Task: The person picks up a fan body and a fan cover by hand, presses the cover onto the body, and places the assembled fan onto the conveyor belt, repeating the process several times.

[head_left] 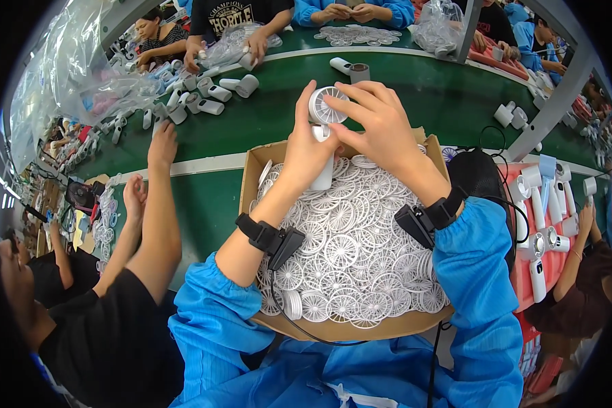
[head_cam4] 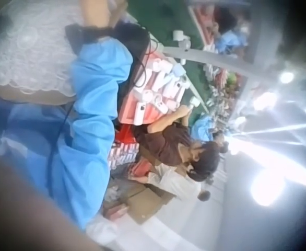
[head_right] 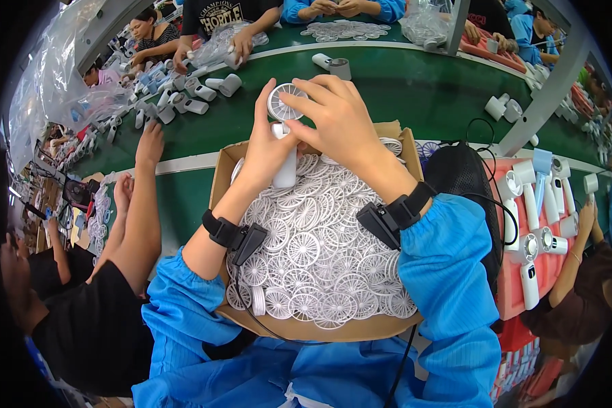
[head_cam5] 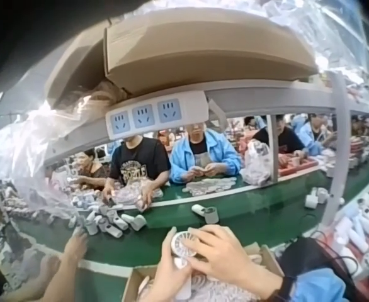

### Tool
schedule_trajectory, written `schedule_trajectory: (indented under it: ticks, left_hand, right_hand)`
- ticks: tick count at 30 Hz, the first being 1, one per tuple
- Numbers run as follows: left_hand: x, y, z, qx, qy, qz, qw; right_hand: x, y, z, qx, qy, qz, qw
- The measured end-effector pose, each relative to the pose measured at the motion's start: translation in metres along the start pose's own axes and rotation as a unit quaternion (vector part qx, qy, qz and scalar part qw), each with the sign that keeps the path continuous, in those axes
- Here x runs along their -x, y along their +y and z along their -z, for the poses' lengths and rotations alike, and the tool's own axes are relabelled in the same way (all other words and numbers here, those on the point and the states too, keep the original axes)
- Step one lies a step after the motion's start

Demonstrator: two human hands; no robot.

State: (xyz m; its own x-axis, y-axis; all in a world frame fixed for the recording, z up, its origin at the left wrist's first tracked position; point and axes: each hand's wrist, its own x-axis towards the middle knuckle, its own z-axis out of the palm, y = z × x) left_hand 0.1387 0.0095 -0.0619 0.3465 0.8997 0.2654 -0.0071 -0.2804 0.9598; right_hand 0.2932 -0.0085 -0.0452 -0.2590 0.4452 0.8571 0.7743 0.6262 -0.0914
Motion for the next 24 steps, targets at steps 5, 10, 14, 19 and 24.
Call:
schedule_trajectory:
  ticks: [5, 10, 14, 19, 24]
  left_hand:
    - [0.002, 0.007, -0.002, 0.057, -0.036, 0.010, 0.998]
    - [0.008, 0.020, -0.002, 0.189, -0.106, 0.011, 0.976]
    - [0.004, 0.009, 0.000, 0.150, -0.080, 0.013, 0.985]
    - [0.002, 0.014, 0.003, 0.144, -0.063, 0.002, 0.988]
    - [0.001, 0.012, -0.008, 0.048, -0.023, -0.130, 0.990]
  right_hand:
    - [0.000, 0.005, 0.003, 0.034, -0.003, -0.002, 0.999]
    - [0.007, 0.000, -0.008, -0.336, -0.007, -0.237, 0.912]
    - [0.006, -0.003, -0.009, -0.555, -0.069, -0.357, 0.748]
    - [-0.005, -0.009, 0.002, -0.560, -0.076, -0.369, 0.738]
    - [-0.002, -0.003, -0.002, -0.615, -0.042, -0.333, 0.713]
